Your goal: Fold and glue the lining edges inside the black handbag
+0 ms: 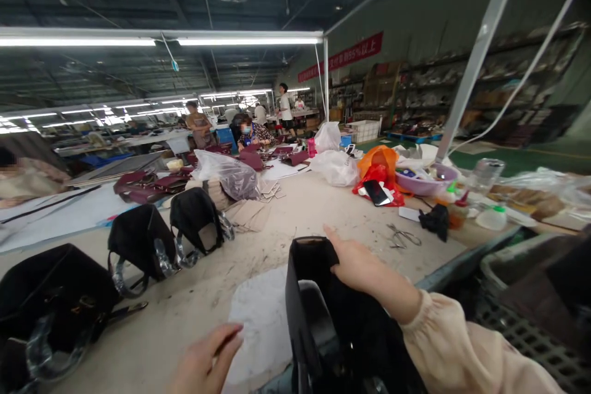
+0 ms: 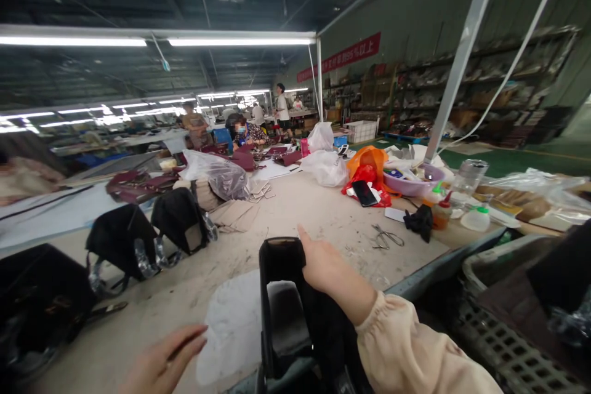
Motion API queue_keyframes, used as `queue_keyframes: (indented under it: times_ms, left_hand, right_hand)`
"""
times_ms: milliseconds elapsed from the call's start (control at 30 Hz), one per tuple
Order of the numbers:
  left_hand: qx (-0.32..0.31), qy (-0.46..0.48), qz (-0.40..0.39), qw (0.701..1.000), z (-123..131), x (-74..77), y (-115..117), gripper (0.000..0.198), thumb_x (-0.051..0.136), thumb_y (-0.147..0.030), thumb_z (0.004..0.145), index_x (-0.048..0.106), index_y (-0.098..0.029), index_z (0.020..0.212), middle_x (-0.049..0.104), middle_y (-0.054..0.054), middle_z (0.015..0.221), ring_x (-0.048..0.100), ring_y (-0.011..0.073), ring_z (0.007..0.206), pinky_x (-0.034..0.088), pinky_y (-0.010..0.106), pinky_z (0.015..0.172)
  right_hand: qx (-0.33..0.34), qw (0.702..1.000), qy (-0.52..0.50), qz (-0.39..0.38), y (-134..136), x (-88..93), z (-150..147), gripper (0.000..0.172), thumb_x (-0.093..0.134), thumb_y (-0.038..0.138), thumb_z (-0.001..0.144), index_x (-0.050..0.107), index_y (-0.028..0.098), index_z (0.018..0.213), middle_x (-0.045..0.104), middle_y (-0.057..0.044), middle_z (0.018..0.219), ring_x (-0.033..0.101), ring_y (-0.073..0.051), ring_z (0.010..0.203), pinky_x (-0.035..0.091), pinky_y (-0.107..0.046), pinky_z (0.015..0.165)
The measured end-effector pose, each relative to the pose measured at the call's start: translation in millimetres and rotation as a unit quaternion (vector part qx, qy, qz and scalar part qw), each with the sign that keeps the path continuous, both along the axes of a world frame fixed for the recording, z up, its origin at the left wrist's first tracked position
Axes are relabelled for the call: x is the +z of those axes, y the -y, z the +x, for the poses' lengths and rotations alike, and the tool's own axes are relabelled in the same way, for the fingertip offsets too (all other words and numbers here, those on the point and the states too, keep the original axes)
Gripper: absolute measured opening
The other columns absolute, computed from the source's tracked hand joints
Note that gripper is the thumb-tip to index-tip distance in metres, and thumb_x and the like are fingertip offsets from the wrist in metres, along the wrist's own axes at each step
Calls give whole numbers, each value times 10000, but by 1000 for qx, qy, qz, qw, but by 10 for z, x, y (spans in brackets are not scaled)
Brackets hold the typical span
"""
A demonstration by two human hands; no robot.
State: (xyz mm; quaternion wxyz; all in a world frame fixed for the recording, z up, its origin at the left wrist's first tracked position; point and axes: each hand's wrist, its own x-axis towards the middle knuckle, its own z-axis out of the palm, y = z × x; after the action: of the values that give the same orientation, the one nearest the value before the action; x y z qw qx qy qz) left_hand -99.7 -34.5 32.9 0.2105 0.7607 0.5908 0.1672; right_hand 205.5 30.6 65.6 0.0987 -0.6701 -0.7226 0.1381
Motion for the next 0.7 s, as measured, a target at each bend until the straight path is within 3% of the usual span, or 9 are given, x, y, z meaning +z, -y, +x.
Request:
queue_keyframes:
  times_ms: [67,133,233,333,433,700]
  left_hand:
    - [2,16,104,994,159,179,-167,305,488,-458,845,636,-294,1056,642,38,1131,590,257,1043,477,380,924]
    - [-54,17,204,977,453,361,-376,328,555,-451,809,626,-275,1077,548,63,1266,536,267,1118,429,408,988]
    - [-122,2,264,957,922,479,-753,312,643,-347,767,628,-243,1061,468,95,1306,441,287,1212,371,445,1032]
    - [-161,-25,250,955,1169,416,-1097,262,714,-249,698,657,-235,953,451,92,1273,450,301,1180,382,474,998]
    - [-178,-38,217,959,1204,334,-1315,232,745,-237,660,668,-223,878,447,80,1267,488,290,1126,406,461,965]
    - [-234,-60,182,953,1207,350,-1537,71,679,-187,727,670,-224,787,593,10,1056,599,163,856,467,293,784]
  right_hand:
    - [5,1000,-7,1,-53,-27,-2,859,558,138,727,126,142,1469,650,-145,1071,609,-253,982,441,-321,798]
    - [13,1000,-14,6,-89,-42,-2,863,555,135,724,121,141,1470,644,-148,1099,604,-251,1001,435,-319,811]
    - [11,1000,-19,9,-114,-60,4,849,574,170,724,157,121,1462,649,-160,1090,605,-263,1007,438,-326,813]
    - [8,1000,-23,14,-121,-76,19,831,597,214,726,200,131,1452,661,-158,1064,614,-274,994,446,-334,805]
    - [-1,1000,-24,8,-132,-95,42,838,618,238,722,212,164,1451,660,-151,1075,615,-291,991,453,-351,794]
    - [10,999,-34,-18,-181,-134,82,877,651,273,711,200,187,1458,652,-152,1096,614,-298,995,462,-365,807]
